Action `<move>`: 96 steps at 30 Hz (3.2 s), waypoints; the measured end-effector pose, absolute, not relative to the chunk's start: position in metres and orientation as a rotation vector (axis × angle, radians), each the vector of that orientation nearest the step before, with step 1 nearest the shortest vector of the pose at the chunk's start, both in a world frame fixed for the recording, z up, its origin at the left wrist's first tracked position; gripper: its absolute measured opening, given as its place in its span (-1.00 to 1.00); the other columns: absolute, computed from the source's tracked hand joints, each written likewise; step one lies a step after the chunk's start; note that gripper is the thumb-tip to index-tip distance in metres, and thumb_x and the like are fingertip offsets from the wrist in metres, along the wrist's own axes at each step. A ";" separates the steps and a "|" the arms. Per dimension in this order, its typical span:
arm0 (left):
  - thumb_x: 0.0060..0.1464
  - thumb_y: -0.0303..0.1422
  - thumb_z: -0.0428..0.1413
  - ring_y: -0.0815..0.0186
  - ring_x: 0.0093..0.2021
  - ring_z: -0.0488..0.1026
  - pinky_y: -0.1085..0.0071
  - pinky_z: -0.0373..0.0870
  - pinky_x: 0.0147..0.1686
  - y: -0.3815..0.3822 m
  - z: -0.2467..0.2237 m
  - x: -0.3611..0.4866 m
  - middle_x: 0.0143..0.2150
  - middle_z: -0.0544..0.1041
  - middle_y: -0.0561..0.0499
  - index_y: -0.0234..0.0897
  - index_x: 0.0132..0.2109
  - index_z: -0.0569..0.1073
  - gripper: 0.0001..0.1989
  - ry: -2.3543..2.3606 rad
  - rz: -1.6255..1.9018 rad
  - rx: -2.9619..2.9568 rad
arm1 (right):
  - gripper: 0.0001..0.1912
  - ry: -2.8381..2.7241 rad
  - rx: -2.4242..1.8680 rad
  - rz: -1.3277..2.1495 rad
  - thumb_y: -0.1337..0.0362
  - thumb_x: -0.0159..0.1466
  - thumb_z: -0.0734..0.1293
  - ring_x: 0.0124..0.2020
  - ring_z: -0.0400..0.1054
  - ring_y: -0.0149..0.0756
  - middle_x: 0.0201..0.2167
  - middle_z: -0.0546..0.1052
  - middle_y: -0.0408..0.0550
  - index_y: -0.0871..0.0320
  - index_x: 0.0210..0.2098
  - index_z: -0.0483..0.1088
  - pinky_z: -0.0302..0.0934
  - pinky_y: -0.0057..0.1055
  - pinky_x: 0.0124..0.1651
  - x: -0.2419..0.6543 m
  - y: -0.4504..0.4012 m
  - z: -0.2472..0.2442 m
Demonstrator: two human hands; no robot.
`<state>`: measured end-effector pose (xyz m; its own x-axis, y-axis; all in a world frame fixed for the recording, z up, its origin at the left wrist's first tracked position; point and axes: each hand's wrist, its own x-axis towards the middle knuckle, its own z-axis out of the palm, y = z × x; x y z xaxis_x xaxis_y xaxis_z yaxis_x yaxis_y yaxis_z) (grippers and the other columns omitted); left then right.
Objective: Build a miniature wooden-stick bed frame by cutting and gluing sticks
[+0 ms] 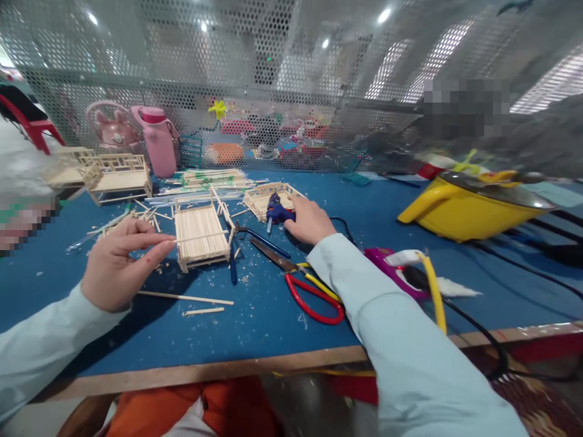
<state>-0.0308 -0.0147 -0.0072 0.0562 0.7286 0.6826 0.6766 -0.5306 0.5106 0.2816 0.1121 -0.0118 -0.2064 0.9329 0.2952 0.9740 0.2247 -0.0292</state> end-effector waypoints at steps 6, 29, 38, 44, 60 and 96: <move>0.02 -0.29 0.08 0.38 -0.44 0.33 0.44 0.29 -0.45 -0.015 -0.007 -0.030 -0.46 0.40 0.03 -0.25 -0.33 0.57 -0.81 1.562 1.450 2.283 | -0.63 -1.934 -1.443 -0.245 0.35 0.05 0.23 -0.21 0.38 -0.15 -0.16 0.48 0.07 0.18 -0.12 0.35 0.27 -0.23 -0.17 0.256 0.074 0.016; 0.04 -0.32 0.04 0.34 -0.40 0.34 0.41 0.31 -0.39 -0.013 -0.010 -0.028 -0.43 0.40 -0.01 -0.26 -0.31 0.58 -0.78 1.582 1.373 2.446 | -0.82 -1.928 -1.120 0.156 0.32 0.16 0.21 -0.35 0.39 -0.32 -0.37 0.52 -0.05 0.19 -0.27 0.40 0.25 -0.32 -0.23 0.218 0.047 -0.001; 0.02 -0.36 0.00 0.31 -0.35 0.36 0.37 0.33 -0.30 -0.012 -0.012 -0.029 -0.39 0.42 -0.04 -0.29 -0.27 0.57 -0.74 1.586 1.354 2.443 | -0.81 -1.931 -1.118 0.168 0.31 0.18 0.19 -0.35 0.40 -0.32 -0.38 0.52 -0.06 0.18 -0.26 0.39 0.26 -0.32 -0.23 0.217 0.044 0.000; -0.02 -0.39 -0.03 0.30 -0.35 0.37 0.35 0.33 -0.29 -0.013 -0.012 -0.029 -0.40 0.44 -0.03 -0.27 -0.28 0.57 -0.72 1.588 1.345 2.446 | -0.79 -1.934 -1.125 0.118 0.31 0.18 0.18 -0.38 0.40 -0.32 -0.40 0.52 -0.06 0.18 -0.25 0.39 0.26 -0.34 -0.28 0.220 0.046 -0.003; -0.02 -0.38 -0.04 0.34 -0.40 0.34 0.42 0.29 -0.33 -0.006 -0.010 -0.034 -0.41 0.44 0.01 -0.31 -0.21 0.46 -0.75 1.744 1.382 2.175 | -0.72 -1.855 -0.966 -0.235 0.36 0.13 0.18 -0.30 0.35 -0.24 -0.33 0.45 -0.04 0.05 -0.17 0.34 0.25 -0.26 -0.21 0.189 0.008 0.014; 0.10 -0.27 0.03 0.04 0.00 0.31 -0.25 -0.04 0.03 0.000 -0.010 0.000 -0.01 0.49 -0.05 -0.13 -0.32 0.55 -0.80 1.737 1.154 2.739 | -0.90 -1.879 -1.184 1.028 0.30 0.09 0.26 -0.64 0.19 -0.50 -0.67 0.35 -0.22 0.20 -0.51 0.34 0.10 -0.51 -0.54 0.183 0.032 -0.012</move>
